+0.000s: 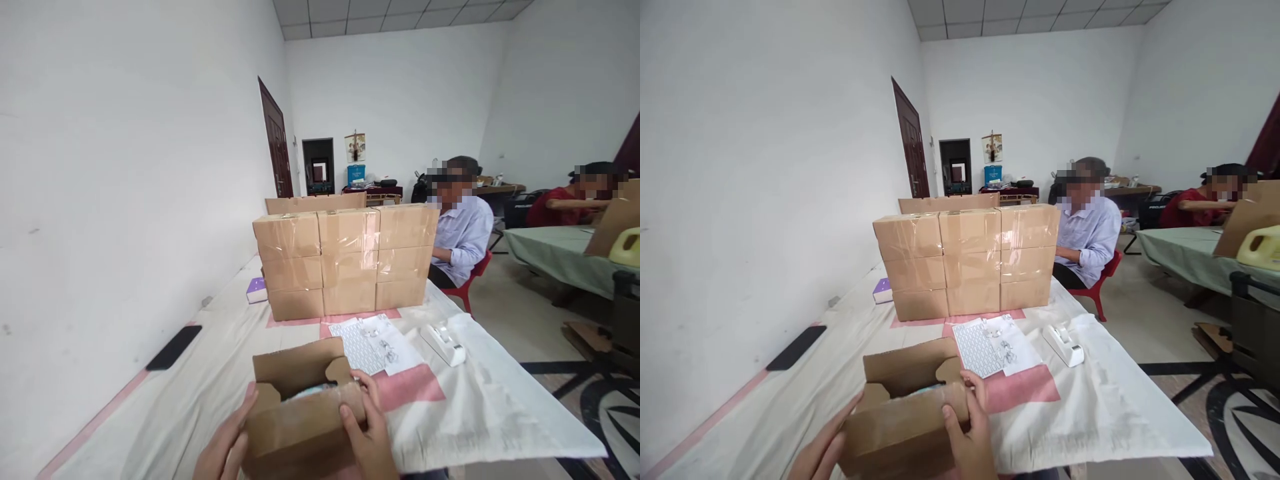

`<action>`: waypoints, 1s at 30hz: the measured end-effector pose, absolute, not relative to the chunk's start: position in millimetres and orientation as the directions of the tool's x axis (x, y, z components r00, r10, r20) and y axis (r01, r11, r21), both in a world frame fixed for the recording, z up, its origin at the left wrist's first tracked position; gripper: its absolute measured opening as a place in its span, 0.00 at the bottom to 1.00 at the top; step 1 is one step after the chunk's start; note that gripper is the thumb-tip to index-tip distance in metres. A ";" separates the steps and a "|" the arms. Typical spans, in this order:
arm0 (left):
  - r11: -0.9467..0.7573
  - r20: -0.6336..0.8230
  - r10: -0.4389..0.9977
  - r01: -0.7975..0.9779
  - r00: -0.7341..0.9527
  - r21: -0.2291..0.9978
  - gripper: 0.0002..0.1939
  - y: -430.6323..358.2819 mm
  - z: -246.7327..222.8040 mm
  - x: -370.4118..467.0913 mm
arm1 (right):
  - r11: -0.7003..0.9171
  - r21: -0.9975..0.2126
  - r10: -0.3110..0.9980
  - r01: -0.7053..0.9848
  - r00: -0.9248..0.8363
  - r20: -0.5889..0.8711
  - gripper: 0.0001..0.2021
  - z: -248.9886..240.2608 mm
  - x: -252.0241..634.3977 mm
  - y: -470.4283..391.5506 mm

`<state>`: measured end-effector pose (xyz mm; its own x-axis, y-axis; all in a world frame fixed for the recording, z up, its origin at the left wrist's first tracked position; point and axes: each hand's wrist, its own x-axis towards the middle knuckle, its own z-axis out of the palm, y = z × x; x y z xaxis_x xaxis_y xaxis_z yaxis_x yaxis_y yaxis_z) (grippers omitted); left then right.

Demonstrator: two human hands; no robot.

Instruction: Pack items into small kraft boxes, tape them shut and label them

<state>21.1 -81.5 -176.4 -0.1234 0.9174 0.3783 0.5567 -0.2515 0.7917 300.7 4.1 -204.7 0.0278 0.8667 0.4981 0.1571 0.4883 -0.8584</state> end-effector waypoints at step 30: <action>-0.331 0.460 0.842 0.943 0.282 0.028 0.39 -52.4 -138.9 102.4 | 0.057 -0.828 0.798 0.558 0.473 0.373 0.15 -154.6 560.8 91.2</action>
<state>102.4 -52.4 -138.9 0.2818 0.8422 0.4596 0.9433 -0.3307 0.0276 560.8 91.2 -154.6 0.4728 0.7982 0.3734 0.5582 0.0566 -0.8278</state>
